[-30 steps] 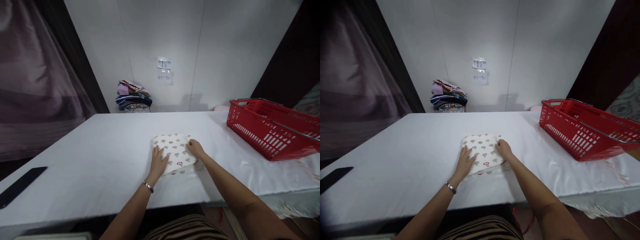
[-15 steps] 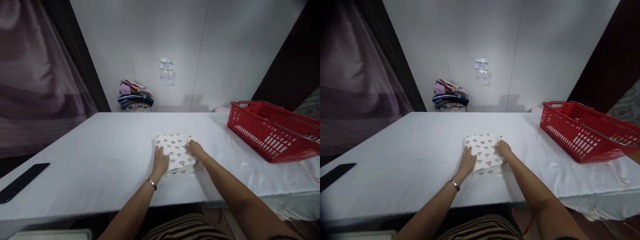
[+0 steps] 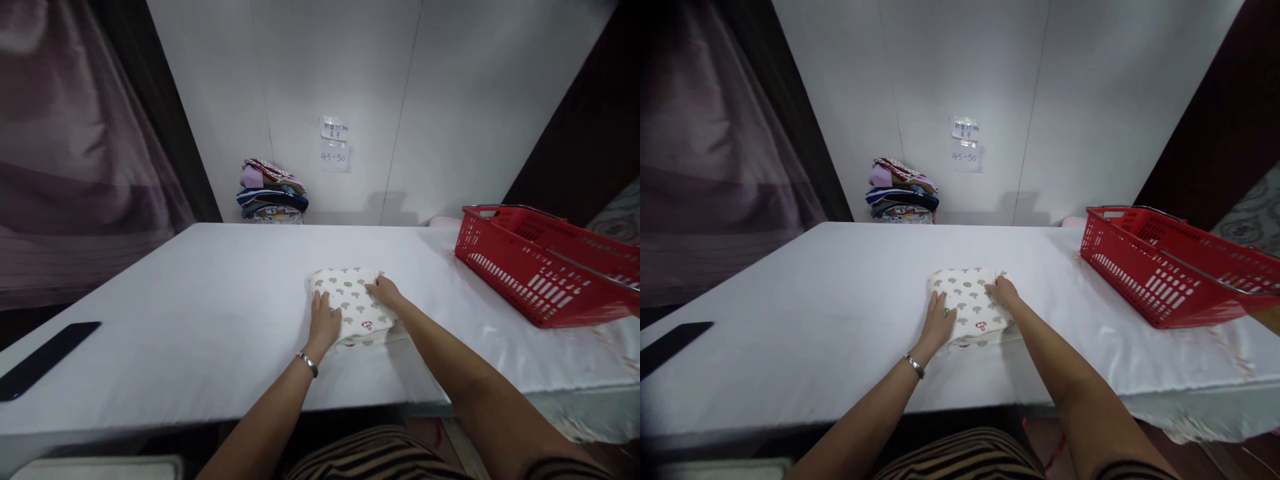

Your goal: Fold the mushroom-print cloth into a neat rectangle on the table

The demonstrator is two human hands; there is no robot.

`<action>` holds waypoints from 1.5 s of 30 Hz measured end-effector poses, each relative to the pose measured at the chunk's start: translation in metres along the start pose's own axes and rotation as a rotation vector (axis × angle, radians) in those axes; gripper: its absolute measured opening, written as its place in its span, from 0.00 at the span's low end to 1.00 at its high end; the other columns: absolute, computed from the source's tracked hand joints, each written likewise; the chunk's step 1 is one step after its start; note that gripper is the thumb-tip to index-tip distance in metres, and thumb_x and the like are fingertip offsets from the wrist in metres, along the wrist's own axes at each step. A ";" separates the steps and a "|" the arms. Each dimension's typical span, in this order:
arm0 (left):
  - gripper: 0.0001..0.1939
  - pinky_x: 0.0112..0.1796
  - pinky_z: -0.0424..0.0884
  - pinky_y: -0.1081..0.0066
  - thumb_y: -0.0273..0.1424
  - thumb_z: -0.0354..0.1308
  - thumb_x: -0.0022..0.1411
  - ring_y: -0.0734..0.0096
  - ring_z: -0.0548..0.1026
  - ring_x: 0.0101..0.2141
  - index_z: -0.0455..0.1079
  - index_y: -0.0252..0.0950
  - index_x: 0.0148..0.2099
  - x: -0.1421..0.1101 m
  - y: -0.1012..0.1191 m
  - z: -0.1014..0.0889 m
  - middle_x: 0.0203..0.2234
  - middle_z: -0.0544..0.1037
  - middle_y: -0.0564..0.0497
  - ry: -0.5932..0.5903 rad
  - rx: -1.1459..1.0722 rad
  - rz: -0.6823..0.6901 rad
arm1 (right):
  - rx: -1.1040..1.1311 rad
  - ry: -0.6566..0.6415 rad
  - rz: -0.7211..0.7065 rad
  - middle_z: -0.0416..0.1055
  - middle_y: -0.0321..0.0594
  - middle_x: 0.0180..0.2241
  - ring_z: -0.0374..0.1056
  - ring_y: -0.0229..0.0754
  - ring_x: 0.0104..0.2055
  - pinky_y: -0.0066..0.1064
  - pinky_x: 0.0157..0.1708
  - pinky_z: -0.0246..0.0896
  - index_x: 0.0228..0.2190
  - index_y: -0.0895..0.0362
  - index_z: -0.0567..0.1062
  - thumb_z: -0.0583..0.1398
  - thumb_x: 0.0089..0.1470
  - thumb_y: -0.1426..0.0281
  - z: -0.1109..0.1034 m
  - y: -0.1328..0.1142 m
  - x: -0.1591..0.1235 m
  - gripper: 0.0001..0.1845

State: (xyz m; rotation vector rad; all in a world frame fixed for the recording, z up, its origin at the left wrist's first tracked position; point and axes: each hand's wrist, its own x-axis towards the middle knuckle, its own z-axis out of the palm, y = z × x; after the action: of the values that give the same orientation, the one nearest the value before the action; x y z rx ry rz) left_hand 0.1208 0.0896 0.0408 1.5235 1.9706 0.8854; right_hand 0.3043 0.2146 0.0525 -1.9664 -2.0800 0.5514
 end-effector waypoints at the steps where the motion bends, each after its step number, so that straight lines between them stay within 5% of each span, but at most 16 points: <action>1: 0.31 0.62 0.42 0.62 0.33 0.47 0.61 0.59 0.40 0.65 0.48 0.27 0.64 0.000 0.000 0.000 0.66 0.40 0.38 -0.001 0.001 0.000 | 0.017 0.012 0.005 0.74 0.50 0.39 0.69 0.47 0.41 0.29 0.35 0.58 0.37 0.61 0.72 0.56 0.53 0.58 0.000 0.000 0.000 0.18; 11: 0.32 0.62 0.41 0.61 0.33 0.51 0.60 0.59 0.39 0.65 0.50 0.29 0.64 -0.002 0.002 -0.003 0.66 0.40 0.39 -0.011 -0.087 -0.014 | 0.359 -0.059 0.096 0.68 0.56 0.50 0.66 0.54 0.50 0.36 0.44 0.61 0.47 0.63 0.68 0.64 0.44 0.60 -0.012 -0.008 -0.007 0.31; 14: 0.30 0.62 0.44 0.61 0.36 0.53 0.59 0.59 0.43 0.64 0.55 0.33 0.62 0.003 -0.001 -0.006 0.66 0.43 0.42 -0.014 -0.186 -0.027 | 0.433 -0.099 0.081 0.71 0.53 0.46 0.70 0.49 0.45 0.33 0.40 0.65 0.47 0.62 0.69 0.63 0.47 0.64 -0.026 -0.012 -0.008 0.25; 18: 0.26 0.61 0.51 0.61 0.44 0.47 0.63 0.62 0.50 0.63 0.59 0.40 0.60 0.001 -0.009 -0.013 0.64 0.51 0.47 0.012 -0.346 -0.014 | 0.812 -0.124 0.059 0.74 0.48 0.42 0.73 0.43 0.34 0.32 0.33 0.69 0.50 0.58 0.65 0.60 0.51 0.67 -0.056 -0.010 -0.002 0.24; 21: 0.28 0.60 0.53 0.58 0.46 0.47 0.63 0.61 0.52 0.63 0.56 0.40 0.61 -0.017 -0.017 -0.014 0.64 0.53 0.46 0.096 -0.283 0.181 | 1.017 -0.271 0.083 0.75 0.48 0.35 0.72 0.43 0.29 0.35 0.31 0.71 0.45 0.60 0.68 0.60 0.49 0.73 -0.076 -0.010 0.003 0.19; 25: 0.26 0.57 0.57 0.52 0.40 0.55 0.59 0.56 0.58 0.59 0.61 0.37 0.57 -0.061 -0.022 -0.006 0.58 0.63 0.41 0.217 -0.002 0.639 | 1.066 -0.404 -0.010 0.76 0.46 0.32 0.73 0.42 0.29 0.36 0.33 0.72 0.42 0.60 0.69 0.60 0.48 0.77 -0.091 -0.026 0.009 0.17; 29: 0.14 0.55 0.60 0.61 0.29 0.46 0.64 0.67 0.65 0.53 0.67 0.41 0.50 -0.090 -0.002 0.007 0.48 0.73 0.49 -0.089 0.271 0.980 | 1.046 -0.410 -0.101 0.76 0.45 0.32 0.73 0.44 0.30 0.39 0.32 0.72 0.44 0.59 0.69 0.61 0.47 0.77 -0.100 -0.058 0.014 0.19; 31: 0.17 0.58 0.55 0.62 0.30 0.45 0.65 0.66 0.60 0.58 0.64 0.40 0.54 -0.090 0.017 0.014 0.56 0.67 0.49 -0.184 0.399 0.913 | 1.032 -0.432 -0.131 0.75 0.45 0.32 0.73 0.44 0.30 0.40 0.32 0.72 0.44 0.58 0.69 0.61 0.47 0.77 -0.103 -0.078 0.012 0.20; 34: 0.27 0.60 0.51 0.59 0.40 0.49 0.63 0.57 0.52 0.62 0.56 0.35 0.61 -0.077 0.041 0.027 0.63 0.54 0.43 -0.154 0.486 0.705 | 1.012 -0.444 -0.186 0.75 0.44 0.32 0.73 0.45 0.31 0.42 0.34 0.72 0.44 0.57 0.69 0.63 0.46 0.76 -0.107 -0.107 0.006 0.20; 39: 0.40 0.57 0.55 0.56 0.48 0.55 0.57 0.47 0.55 0.60 0.53 0.25 0.63 -0.061 0.053 0.041 0.59 0.59 0.32 -0.126 0.555 0.449 | 0.969 -0.469 -0.249 0.73 0.39 0.28 0.72 0.46 0.31 0.45 0.33 0.71 0.46 0.55 0.68 0.63 0.46 0.77 -0.106 -0.143 -0.004 0.24; 45: 0.43 0.56 0.55 0.54 0.51 0.56 0.54 0.43 0.56 0.59 0.55 0.25 0.62 -0.063 0.039 0.032 0.57 0.62 0.30 -0.113 0.620 0.262 | 0.967 -0.442 -0.282 0.70 0.37 0.28 0.70 0.42 0.29 0.40 0.34 0.70 0.50 0.55 0.64 0.60 0.47 0.80 -0.087 -0.185 -0.008 0.28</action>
State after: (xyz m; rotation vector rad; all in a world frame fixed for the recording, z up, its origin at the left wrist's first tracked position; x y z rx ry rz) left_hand 0.1855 0.0413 0.0481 2.1540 2.1002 0.2626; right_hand 0.1731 0.2109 0.2090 -1.0317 -1.6932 1.6396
